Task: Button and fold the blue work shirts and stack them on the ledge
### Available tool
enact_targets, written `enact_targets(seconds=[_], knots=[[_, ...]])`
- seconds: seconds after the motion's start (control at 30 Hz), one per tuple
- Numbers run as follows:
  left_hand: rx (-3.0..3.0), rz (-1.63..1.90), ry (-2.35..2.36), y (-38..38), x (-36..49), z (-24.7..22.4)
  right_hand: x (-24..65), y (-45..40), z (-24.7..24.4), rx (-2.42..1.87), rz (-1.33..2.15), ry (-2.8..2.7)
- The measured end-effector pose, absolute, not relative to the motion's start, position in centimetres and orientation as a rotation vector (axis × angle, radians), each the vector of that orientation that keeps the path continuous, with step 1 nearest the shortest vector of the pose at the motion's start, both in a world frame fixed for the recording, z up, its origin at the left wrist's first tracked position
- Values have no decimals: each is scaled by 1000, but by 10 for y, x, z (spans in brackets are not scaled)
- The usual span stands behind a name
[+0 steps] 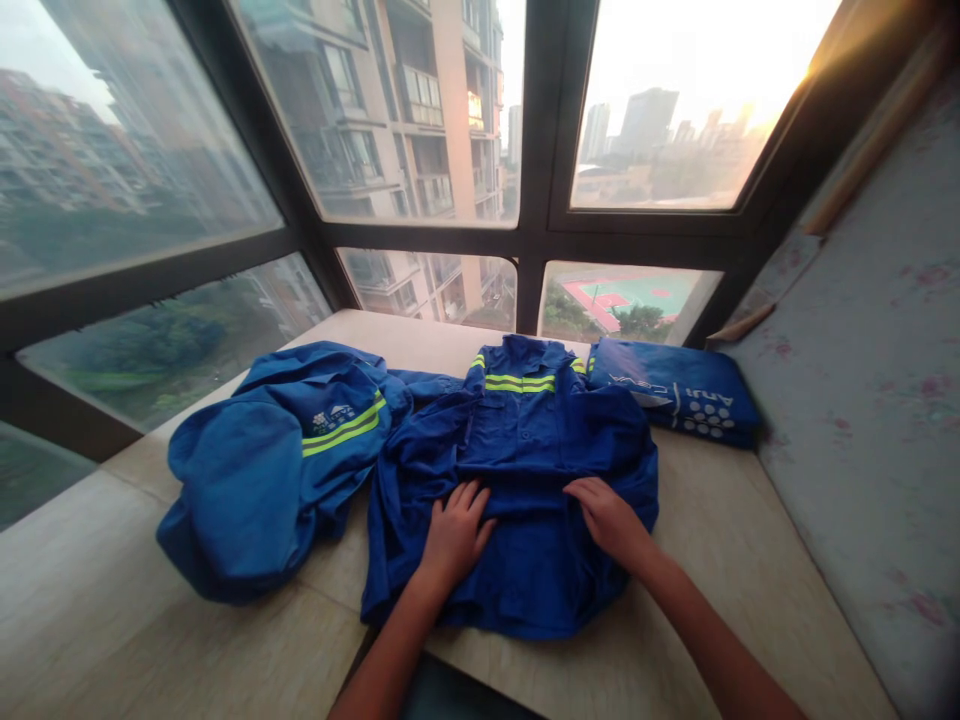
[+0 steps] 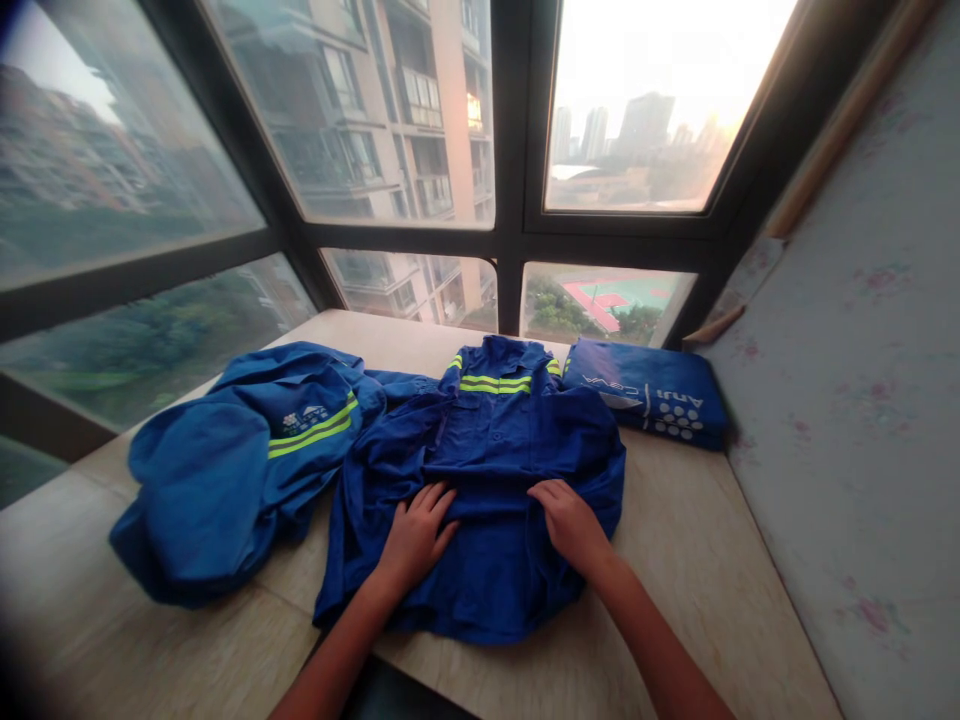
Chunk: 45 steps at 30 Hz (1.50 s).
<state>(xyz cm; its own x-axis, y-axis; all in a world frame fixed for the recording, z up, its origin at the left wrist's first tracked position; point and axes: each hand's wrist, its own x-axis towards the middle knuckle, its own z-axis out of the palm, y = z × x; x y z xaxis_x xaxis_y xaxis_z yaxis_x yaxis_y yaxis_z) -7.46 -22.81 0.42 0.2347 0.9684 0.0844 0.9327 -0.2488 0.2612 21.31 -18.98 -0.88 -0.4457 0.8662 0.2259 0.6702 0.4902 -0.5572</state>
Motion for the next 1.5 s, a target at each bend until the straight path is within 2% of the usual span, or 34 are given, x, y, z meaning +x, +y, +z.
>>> enact_targets(seconds=[0.2,0.33,0.43,0.5,0.57,0.67,0.8,0.97,1.23,1.5], knots=[[2360,299,1801,-231,-73,12,271,-208,3,-1397,385,-2247],[2444,371,1710,-252,-67,23,313,-235,1,-1681,175,-2224],[2482,474,1636,-272,-59,28,312,-253,10,-1805,-109,-2078],[2457,537,1624,-284,-53,29,287,-267,20,-1689,-189,-1983],[2379,592,1625,-295,-48,28,247,-282,30,-1447,-88,-2009],[2175,667,1599,-306,-44,22,182,-305,35,-1144,271,-2232],[1979,681,1607,-317,-43,13,130,-322,19,-1239,518,-2360],[1956,627,1604,-324,-43,8,128,-322,-5,-1421,544,-2358],[1919,600,1634,-328,-36,7,138,-315,-15,-1342,990,-1886],[1875,668,1681,-327,-29,4,133,-314,-11,-1337,1055,-1681]])
